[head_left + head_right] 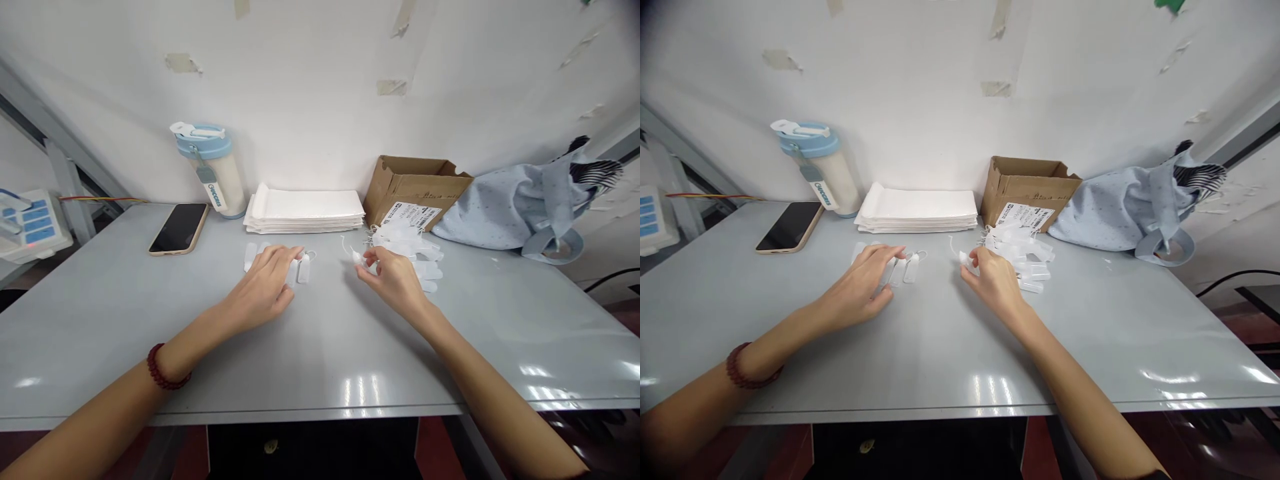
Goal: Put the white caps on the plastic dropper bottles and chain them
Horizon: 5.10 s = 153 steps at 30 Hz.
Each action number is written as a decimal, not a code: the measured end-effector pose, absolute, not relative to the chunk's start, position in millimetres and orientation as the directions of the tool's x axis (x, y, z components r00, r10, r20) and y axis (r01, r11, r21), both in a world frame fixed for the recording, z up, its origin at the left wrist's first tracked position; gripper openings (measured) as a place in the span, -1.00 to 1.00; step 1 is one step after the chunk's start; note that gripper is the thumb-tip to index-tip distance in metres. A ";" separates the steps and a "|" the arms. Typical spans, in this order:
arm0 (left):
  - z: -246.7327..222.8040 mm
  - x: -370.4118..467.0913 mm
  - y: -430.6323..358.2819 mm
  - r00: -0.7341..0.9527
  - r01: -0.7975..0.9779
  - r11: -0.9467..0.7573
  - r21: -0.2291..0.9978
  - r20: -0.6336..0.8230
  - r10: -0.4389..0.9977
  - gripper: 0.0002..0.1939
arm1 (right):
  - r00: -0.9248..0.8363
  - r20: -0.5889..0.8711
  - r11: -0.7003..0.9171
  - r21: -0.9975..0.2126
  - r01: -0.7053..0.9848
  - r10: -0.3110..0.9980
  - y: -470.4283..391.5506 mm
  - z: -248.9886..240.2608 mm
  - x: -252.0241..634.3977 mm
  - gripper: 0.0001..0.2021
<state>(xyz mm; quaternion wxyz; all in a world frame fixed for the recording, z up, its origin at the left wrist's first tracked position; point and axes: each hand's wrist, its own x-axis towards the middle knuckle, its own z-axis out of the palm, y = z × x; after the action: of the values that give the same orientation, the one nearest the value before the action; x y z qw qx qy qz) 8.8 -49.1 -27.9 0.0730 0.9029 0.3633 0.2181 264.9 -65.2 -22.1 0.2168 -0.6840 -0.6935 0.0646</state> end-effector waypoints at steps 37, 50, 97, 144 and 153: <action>-26.9 16.4 -54.7 0.485 0.450 -0.761 0.468 0.587 0.648 -0.85 | -0.465 0.583 0.682 -0.223 0.696 0.666 -91.6 -32.5 232.9 -0.84; -25.9 18.1 -58.6 0.539 0.416 -0.742 0.526 0.515 0.667 -0.82 | -0.509 0.555 0.705 -0.217 0.675 0.658 -92.0 -33.4 230.7 -0.84; -24.2 16.1 -57.6 0.703 0.383 -0.816 0.433 0.437 0.562 -0.80 | -0.564 0.487 0.713 -0.199 0.672 0.667 -93.8 -36.1 229.6 -0.84; -9.6 21.0 -69.1 0.574 0.352 -0.261 0.899 0.013 0.818 -0.73 | -0.472 0.581 0.716 -0.310 0.625 0.663 -100.2 -30.4 229.2 -0.91; -9.5 22.6 -73.5 0.582 0.337 -0.242 0.910 0.001 0.813 -0.72 | -0.479 0.588 0.725 -0.298 0.620 0.652 -100.0 -33.3 227.9 -0.91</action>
<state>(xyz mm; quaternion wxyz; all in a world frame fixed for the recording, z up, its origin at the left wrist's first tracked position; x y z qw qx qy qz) 22.6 -73.5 -9.5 0.4808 0.7483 0.3843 0.2473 227.9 -100.0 -33.3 0.3516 -0.3699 -0.8597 0.0222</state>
